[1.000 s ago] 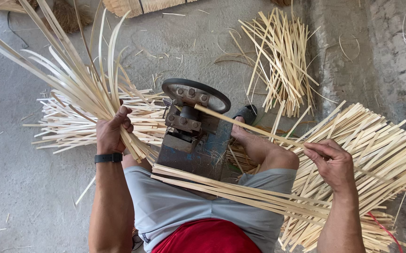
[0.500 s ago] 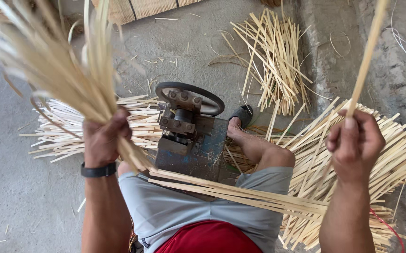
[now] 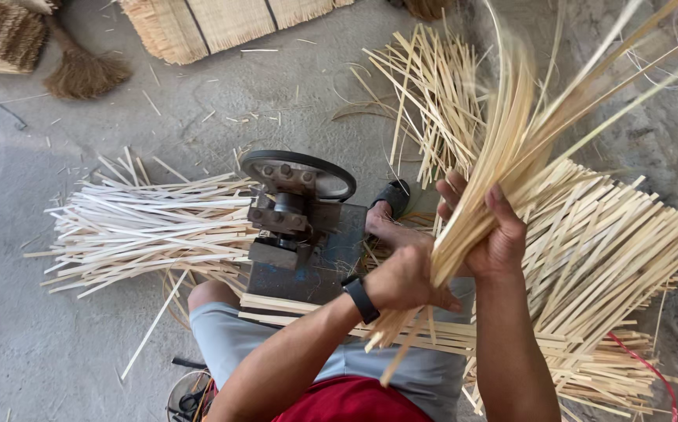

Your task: The person sits on the floor and uses a manual splitting machine to peel thin strips from bamboo rods. They feed each rod through the machine, collect the resulting strips, and place them into a growing pile on the floor.

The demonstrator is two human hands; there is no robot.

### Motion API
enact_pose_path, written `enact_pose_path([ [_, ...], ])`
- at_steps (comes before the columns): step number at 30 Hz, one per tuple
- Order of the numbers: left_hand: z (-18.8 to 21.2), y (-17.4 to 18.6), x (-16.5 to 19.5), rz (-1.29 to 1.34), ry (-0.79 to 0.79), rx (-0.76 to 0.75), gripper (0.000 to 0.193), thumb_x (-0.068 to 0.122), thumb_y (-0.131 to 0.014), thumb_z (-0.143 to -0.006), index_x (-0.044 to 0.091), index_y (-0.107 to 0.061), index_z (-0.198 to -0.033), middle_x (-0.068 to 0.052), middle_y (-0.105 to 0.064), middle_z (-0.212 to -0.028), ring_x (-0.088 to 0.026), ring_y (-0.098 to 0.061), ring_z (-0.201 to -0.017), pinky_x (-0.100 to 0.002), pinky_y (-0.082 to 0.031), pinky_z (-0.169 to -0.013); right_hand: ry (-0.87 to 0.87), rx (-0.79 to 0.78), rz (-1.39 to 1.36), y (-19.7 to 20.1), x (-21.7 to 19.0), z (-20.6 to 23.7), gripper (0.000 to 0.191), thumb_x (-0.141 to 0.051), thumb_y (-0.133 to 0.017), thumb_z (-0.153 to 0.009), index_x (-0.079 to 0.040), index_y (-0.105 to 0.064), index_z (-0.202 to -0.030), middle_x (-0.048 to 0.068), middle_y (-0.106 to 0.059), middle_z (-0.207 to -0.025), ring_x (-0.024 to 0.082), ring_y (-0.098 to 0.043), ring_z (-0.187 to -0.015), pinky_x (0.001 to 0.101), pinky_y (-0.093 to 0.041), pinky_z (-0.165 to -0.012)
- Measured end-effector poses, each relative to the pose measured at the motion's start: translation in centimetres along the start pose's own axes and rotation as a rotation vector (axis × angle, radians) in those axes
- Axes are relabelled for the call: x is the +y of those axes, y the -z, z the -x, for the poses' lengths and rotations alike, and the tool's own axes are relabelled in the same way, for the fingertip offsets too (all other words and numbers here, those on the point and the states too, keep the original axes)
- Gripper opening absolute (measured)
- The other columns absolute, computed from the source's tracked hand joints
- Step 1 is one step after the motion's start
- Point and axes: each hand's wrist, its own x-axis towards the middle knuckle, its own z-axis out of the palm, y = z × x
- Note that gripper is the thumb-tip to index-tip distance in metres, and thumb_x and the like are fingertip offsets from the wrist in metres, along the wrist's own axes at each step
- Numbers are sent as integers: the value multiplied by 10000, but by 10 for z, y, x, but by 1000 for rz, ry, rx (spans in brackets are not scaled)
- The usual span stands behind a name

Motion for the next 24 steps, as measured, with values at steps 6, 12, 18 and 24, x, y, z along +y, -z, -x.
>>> enact_pose_path([
  [6, -16, -44, -28, 114, 41, -180, 983, 505, -898, -660, -85, -499, -1337, -216, -755, -980, -299, -751, -917, -356, -601, -848, 8, 121, 174, 47, -17, 10, 563, -138, -817, -875, 68, -570, -1337, 201, -704, -1082, 289, -727, -899, 393, -617, -740],
  [12, -4, -40, -31, -21, -117, 203, 1354, 572, -921, -584, -125, -267, -1544, -390, -494, -1420, -448, -538, -1347, -457, -477, -1104, 90, -6, 672, 52, -83, -53, 466, -140, -763, -882, 83, -577, -1246, 171, -689, -974, 262, -727, -874, 414, -643, -766],
  [18, 45, -21, -50, 81, 66, 360, 1254, 502, -942, -611, -82, -301, -1516, -302, -520, -1469, -378, -555, -1371, -450, -483, -1116, 93, -153, 874, 57, -152, -214, 659, -195, -856, -871, 49, -520, -1383, 186, -612, -1207, 286, -700, -1173, 461, -568, -1031],
  [24, 119, -32, -105, 278, 473, 325, 958, 339, -948, -633, 23, -510, -1424, -175, -704, -1254, -225, -698, -1086, -354, -593, -807, 653, 509, 1474, 72, -143, -272, 714, -260, -976, -764, 51, -535, -1232, 209, -587, -1221, 371, -629, -1145, 474, -584, -943],
])
